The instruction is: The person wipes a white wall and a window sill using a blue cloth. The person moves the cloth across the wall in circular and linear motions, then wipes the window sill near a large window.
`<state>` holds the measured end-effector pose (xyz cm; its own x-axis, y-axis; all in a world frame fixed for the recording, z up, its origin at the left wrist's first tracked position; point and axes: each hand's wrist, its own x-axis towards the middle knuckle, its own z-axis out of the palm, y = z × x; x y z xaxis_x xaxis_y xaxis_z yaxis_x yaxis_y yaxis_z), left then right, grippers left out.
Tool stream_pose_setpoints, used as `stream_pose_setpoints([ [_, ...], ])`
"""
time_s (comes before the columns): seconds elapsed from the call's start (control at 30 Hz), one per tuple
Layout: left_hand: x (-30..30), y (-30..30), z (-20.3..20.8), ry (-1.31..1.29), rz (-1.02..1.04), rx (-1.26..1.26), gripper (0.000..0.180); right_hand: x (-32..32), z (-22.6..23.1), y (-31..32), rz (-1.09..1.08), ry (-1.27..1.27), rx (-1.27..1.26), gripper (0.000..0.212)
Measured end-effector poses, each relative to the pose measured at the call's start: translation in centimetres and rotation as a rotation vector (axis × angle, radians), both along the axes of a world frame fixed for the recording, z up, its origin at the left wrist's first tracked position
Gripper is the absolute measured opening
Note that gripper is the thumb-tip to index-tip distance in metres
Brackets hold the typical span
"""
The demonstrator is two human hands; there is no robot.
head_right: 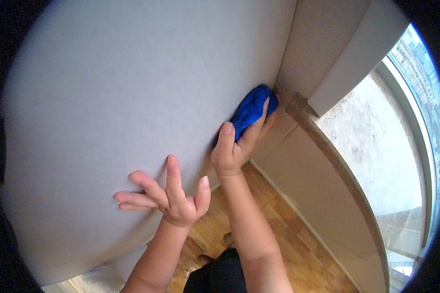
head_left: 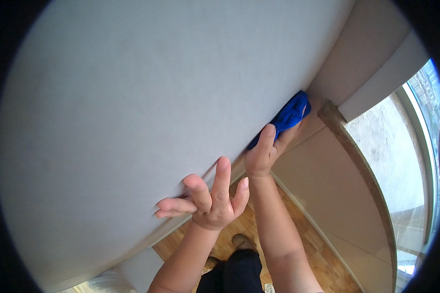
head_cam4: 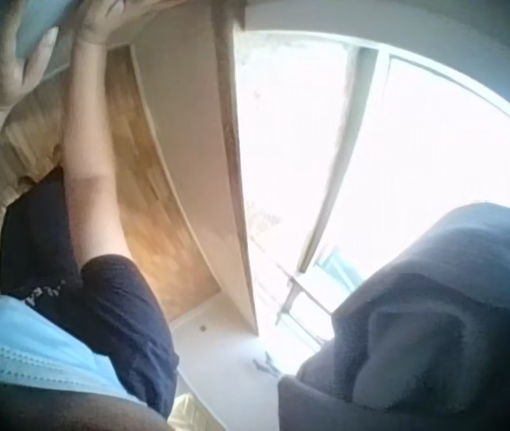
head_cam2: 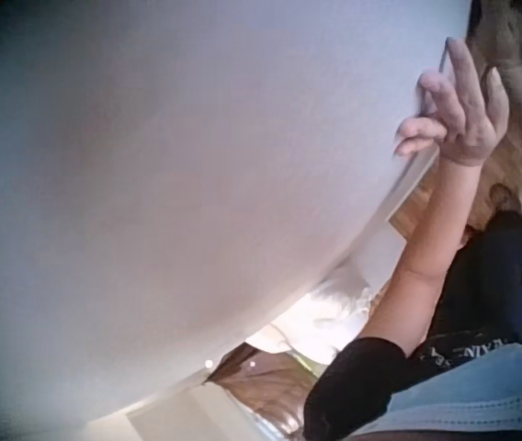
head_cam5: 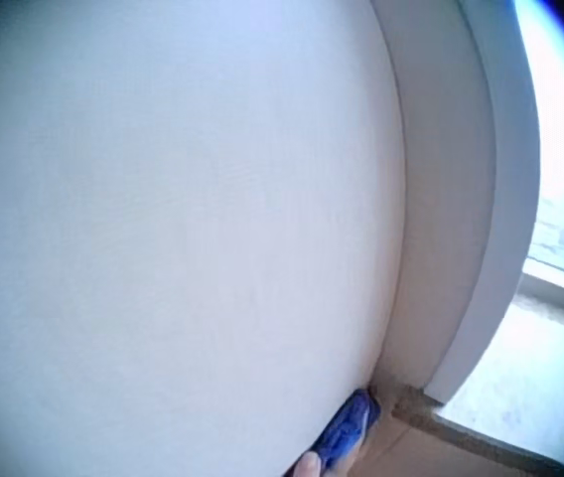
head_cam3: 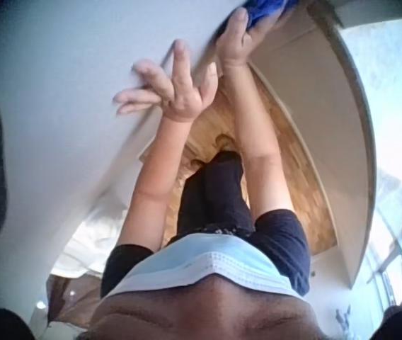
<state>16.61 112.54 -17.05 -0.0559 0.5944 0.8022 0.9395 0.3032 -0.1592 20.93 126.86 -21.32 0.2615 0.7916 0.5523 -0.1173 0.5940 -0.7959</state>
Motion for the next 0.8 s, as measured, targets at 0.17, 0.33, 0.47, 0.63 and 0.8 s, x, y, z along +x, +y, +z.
stream_pose_setpoints([
  [0.17,-0.1,-1.1,0.3,-0.066,-0.056,0.022,0.05,-1.5,1.4,-3.1,0.022,0.173,-0.358,0.064],
  [0.33,-0.3,-4.5,1.3,-0.164,-0.173,-0.129,0.059,-2.9,2.1,-7.4,0.056,0.15,-0.509,0.063],
  [0.47,-0.7,-7.6,2.1,-0.247,-0.195,-0.194,0.057,-4.1,2.1,-11.8,0.081,0.072,-0.544,0.066],
  [0.63,-0.8,-11.2,2.6,-0.374,-0.179,-0.219,0.048,-5.5,2.5,-16.7,0.128,0.04,-0.518,0.07],
  [0.8,-2.0,-15.2,2.6,-0.508,-0.275,-0.201,0.045,-7.0,1.8,-21.3,0.149,-0.002,-0.394,0.074],
])
